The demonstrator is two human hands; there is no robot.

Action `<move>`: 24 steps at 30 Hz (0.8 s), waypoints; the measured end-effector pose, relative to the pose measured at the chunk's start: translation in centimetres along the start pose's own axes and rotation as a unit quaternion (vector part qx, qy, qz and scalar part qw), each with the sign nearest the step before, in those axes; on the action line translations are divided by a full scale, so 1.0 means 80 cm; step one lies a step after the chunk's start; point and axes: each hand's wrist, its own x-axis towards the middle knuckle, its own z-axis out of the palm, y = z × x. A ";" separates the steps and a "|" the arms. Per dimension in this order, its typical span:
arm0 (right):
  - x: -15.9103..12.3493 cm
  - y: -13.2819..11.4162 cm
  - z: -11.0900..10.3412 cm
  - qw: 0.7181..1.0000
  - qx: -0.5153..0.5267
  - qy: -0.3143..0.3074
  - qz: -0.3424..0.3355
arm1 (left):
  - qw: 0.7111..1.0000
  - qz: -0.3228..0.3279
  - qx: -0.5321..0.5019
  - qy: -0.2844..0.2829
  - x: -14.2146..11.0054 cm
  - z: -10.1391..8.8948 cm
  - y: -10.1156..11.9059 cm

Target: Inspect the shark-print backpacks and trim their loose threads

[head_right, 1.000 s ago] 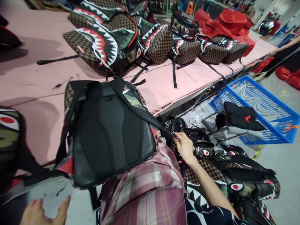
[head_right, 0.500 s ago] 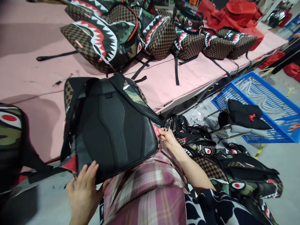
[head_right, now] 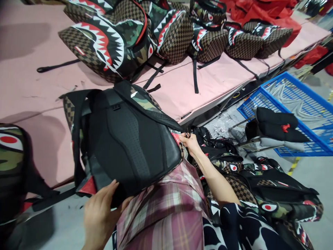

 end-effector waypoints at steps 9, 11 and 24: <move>0.016 0.005 -0.016 1.000 -0.013 0.008 0.016 | 0.989 0.138 0.050 -0.029 0.024 0.004 -0.005; 0.020 -0.001 -0.018 1.000 -0.014 0.013 0.008 | 0.983 0.180 0.037 -0.019 0.038 -0.002 -0.005; -0.122 0.015 0.021 0.846 -0.424 -0.016 -0.324 | 0.970 0.172 0.007 -0.172 0.164 0.015 0.059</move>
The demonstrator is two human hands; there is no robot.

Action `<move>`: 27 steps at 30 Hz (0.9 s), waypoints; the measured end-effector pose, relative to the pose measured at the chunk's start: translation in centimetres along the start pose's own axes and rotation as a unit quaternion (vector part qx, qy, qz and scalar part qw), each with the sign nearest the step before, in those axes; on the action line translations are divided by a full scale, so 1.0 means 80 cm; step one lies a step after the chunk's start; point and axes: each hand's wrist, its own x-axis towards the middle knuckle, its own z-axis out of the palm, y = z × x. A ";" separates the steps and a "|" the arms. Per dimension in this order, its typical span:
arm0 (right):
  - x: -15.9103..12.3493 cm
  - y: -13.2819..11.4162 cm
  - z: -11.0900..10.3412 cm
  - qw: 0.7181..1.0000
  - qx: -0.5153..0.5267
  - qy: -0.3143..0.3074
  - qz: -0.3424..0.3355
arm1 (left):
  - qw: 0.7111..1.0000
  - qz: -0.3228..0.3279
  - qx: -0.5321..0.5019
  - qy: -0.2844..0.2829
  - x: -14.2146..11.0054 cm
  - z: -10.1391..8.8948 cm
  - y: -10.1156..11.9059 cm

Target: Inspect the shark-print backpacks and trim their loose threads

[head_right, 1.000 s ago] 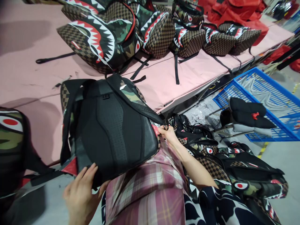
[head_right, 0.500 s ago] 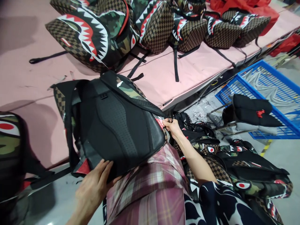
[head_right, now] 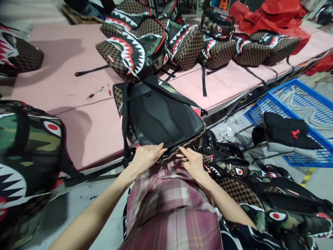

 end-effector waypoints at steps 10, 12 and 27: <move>0.016 0.012 0.036 0.998 -0.022 -0.035 0.050 | 0.996 -0.041 0.000 0.079 -0.075 0.039 -0.026; 0.007 -0.002 0.045 0.997 -0.054 -0.058 0.017 | 0.992 -0.089 -0.010 0.084 -0.082 0.055 -0.020; 0.016 -0.020 0.050 0.997 -0.049 0.041 -0.035 | 0.976 -0.123 -0.015 0.179 -0.056 0.065 0.032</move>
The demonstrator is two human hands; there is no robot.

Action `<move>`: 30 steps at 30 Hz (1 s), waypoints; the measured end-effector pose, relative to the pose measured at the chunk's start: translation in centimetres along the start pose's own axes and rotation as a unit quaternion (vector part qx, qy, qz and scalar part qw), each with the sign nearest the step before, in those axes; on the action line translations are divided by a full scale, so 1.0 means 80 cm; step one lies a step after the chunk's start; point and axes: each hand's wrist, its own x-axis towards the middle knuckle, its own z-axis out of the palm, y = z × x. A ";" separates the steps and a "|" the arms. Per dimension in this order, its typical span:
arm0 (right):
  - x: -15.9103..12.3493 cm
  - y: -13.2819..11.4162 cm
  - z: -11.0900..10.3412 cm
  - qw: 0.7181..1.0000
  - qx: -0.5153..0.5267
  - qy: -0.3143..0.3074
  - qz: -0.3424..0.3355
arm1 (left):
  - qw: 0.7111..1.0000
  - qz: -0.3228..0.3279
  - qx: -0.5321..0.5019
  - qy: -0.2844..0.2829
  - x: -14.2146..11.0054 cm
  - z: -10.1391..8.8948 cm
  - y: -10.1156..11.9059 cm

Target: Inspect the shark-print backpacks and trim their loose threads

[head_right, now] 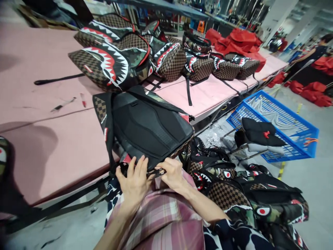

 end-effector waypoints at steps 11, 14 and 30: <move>0.021 0.107 -0.083 0.960 0.130 0.032 0.245 | 0.998 -0.033 -0.037 -0.043 -0.059 -0.044 -0.074; 0.029 0.120 -0.083 0.915 0.233 0.054 0.325 | 0.981 -0.120 -0.116 -0.098 -0.052 -0.061 -0.065; 0.052 0.129 -0.033 0.826 0.395 0.081 0.395 | 0.498 -0.608 -0.618 -0.020 0.071 -0.062 -0.076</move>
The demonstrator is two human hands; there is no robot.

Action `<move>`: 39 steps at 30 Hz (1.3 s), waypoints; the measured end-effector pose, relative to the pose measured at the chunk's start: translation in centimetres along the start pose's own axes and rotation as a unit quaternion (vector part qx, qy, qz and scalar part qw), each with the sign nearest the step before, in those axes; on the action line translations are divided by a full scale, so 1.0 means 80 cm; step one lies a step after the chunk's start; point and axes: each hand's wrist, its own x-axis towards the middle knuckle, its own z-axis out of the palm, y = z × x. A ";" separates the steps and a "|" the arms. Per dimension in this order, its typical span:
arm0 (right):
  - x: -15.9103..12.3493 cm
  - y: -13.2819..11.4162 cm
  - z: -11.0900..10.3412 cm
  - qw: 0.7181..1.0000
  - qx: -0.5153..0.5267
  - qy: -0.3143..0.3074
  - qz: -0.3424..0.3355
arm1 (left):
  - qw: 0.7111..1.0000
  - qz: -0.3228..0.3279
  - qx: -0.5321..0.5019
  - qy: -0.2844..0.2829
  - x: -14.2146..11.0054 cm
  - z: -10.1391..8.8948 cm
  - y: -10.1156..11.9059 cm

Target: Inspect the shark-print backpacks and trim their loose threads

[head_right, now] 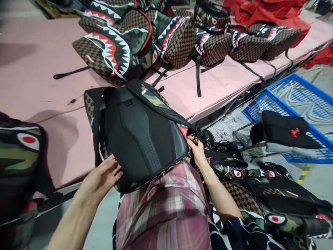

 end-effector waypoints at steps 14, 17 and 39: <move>-0.010 0.005 0.003 0.997 0.059 -0.019 0.042 | 0.930 -0.103 0.310 -0.168 -0.027 -0.036 -0.024; -0.013 0.007 0.004 0.996 0.062 -0.041 0.053 | 0.928 -0.098 0.323 -0.156 -0.035 -0.035 -0.032; -0.012 0.022 0.007 0.998 -0.042 -0.037 0.009 | 0.979 0.093 -0.078 -0.166 0.000 -0.029 -0.006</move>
